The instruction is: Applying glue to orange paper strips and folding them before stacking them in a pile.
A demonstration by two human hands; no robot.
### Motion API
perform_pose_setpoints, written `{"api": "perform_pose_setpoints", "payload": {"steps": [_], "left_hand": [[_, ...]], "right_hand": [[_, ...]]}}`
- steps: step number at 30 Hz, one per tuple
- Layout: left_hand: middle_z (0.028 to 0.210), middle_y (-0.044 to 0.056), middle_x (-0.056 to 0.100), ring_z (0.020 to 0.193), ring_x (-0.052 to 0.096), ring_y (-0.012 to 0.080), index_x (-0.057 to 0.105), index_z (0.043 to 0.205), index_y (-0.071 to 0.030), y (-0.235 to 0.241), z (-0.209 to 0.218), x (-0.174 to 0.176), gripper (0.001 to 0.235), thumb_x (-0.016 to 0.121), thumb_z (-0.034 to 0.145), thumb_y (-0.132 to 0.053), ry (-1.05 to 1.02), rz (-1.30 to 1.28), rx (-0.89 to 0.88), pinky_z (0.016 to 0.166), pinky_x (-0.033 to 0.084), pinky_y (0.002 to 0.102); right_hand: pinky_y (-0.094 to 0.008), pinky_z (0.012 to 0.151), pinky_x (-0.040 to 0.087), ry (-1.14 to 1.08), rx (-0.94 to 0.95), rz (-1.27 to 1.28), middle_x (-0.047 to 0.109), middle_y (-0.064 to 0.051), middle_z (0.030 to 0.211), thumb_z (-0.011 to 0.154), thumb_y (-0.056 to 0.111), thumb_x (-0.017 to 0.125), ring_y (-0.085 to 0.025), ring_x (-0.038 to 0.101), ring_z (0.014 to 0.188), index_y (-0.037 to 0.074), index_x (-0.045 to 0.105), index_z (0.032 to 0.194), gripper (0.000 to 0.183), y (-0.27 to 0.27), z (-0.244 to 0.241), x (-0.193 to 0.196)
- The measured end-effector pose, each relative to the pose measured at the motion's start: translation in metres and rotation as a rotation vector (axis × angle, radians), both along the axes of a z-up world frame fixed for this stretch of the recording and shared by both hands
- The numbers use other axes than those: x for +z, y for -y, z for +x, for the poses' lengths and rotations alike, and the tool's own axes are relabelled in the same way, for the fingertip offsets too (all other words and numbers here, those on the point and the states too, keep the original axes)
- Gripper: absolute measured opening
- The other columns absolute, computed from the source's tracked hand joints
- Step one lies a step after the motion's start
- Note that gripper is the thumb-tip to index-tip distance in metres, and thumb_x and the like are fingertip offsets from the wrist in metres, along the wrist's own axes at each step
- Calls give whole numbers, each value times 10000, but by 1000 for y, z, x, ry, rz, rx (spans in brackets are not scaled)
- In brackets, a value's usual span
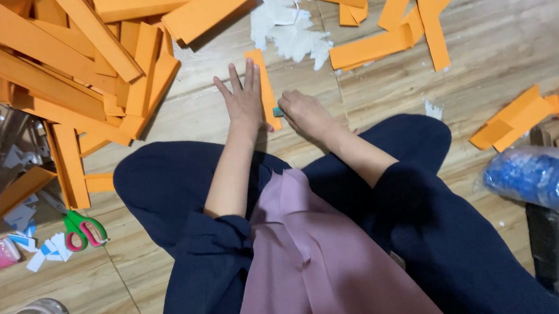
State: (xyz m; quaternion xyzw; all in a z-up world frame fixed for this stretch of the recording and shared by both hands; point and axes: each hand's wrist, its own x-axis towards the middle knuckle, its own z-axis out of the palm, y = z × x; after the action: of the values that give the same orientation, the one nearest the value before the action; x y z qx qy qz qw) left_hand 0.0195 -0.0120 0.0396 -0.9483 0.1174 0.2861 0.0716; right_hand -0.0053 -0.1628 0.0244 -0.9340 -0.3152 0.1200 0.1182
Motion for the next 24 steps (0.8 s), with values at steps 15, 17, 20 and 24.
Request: {"api": "perform_pose_setpoints", "payload": {"steps": [15,17,20,24], "left_hand": [[1497,2,90,1354,49,318,127,1422,-183,6,-25,-4,1161,783,521,-507,94,28,31,992,-36,722],[1495,2,111,1352,60,321,146,1421,-191,4,-24,1,1118,767,546,-507,95,2,37,994,-24,720],[1499,-9,116,1358,70,307,154,1428,-175,-2,-31,0,1075,742,588,-500,88,-71,67,1008,-8,695],[1500,-4,100,1360,79,304,152,1428,-142,-4,-26,0,1122,751,559,-523,78,-129,84,1021,3,686]], "right_hand": [[-313,614,490,151,143,-91,513,-48,807,752,128,565,-229,564,789,95,525,881,139,18,-51,-19],[-346,628,496,47,116,-34,512,-68,818,750,140,571,-261,562,803,76,522,894,165,22,-45,-11],[-415,679,503,-128,-100,54,496,-91,851,823,204,535,-298,545,854,89,500,952,176,16,-43,-12],[-332,570,478,318,69,-26,447,-20,769,782,221,522,-216,534,748,139,491,849,110,11,-38,-38]]}}
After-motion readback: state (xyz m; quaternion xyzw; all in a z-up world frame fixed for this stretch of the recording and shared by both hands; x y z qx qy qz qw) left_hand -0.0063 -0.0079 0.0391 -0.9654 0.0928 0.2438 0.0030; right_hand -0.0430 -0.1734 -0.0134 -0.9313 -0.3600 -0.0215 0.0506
